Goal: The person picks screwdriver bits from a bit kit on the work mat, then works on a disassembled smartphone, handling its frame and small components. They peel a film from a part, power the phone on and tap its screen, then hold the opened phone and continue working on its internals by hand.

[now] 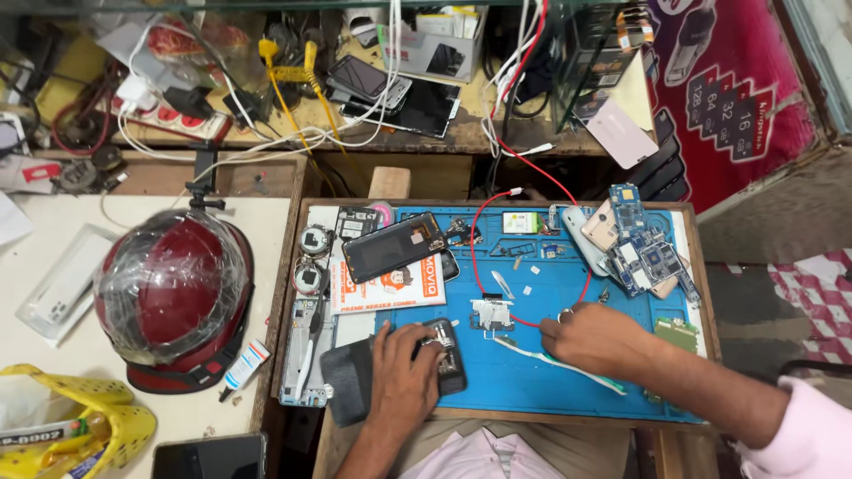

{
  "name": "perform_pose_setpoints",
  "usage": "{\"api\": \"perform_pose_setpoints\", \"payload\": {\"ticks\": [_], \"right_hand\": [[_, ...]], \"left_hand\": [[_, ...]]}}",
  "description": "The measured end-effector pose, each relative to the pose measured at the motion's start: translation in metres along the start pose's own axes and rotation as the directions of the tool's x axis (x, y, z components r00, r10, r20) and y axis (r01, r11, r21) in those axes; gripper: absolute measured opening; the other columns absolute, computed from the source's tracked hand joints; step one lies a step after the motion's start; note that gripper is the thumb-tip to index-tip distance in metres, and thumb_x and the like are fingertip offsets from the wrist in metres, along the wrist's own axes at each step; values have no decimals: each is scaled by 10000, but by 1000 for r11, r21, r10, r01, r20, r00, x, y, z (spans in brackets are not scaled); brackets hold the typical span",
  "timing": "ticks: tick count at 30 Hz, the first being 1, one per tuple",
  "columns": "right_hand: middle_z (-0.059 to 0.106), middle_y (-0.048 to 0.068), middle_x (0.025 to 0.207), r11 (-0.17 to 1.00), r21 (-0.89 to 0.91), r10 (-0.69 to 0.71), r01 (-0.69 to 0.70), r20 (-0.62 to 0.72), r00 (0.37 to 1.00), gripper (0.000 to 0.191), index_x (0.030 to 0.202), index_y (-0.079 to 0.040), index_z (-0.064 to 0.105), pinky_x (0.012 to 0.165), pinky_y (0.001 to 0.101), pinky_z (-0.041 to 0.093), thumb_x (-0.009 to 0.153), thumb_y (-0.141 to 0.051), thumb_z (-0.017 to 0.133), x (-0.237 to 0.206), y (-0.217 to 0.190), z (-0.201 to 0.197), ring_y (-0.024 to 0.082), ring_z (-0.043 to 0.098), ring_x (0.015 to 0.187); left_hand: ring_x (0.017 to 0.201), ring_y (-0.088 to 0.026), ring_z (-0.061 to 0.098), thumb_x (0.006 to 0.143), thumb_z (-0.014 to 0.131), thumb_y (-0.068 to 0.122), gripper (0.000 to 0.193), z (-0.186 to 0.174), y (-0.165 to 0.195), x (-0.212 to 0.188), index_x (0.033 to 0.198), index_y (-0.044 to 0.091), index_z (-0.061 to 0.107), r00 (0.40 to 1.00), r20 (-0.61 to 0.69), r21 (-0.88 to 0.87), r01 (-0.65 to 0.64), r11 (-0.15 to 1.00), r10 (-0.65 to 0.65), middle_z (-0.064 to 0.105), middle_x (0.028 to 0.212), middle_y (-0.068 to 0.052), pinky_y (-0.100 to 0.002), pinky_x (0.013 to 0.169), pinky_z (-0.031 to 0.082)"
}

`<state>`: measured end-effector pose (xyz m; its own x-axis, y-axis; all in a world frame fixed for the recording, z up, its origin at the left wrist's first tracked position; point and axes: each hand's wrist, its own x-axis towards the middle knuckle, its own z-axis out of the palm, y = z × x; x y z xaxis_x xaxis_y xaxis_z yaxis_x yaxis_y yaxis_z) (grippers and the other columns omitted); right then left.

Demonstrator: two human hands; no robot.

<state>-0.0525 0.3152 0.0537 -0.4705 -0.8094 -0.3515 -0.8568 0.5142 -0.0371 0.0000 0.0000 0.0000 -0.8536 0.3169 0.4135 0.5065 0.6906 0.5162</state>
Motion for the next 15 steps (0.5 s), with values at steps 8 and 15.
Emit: {"api": "perform_pose_setpoints", "payload": {"ticks": [8, 15], "right_hand": [[659, 88, 809, 1000, 14, -8, 11, -190, 982, 104, 850, -47, 655, 632, 419, 579, 782, -120, 625, 3, 0, 18, 284, 706, 738], [675, 107, 789, 994, -67, 70, -81, -156, 985, 146, 913, -39, 631, 619, 421, 577, 827, -157, 613, 5, -19, 36, 286, 704, 701]], "left_hand": [[1206, -290, 595, 821, 742, 42, 199, 25, 20, 33, 1013, 80, 710, 994, -40, -70, -100, 993, 97, 621, 1167, -91, -582, 1132, 333], [1172, -288, 601, 771, 725, 7, 293, 41, 21, 44, 1053, 84, 748, 990, 26, -36, -134, 990, 135, 624, 1157, -96, -588, 1129, 340]]}}
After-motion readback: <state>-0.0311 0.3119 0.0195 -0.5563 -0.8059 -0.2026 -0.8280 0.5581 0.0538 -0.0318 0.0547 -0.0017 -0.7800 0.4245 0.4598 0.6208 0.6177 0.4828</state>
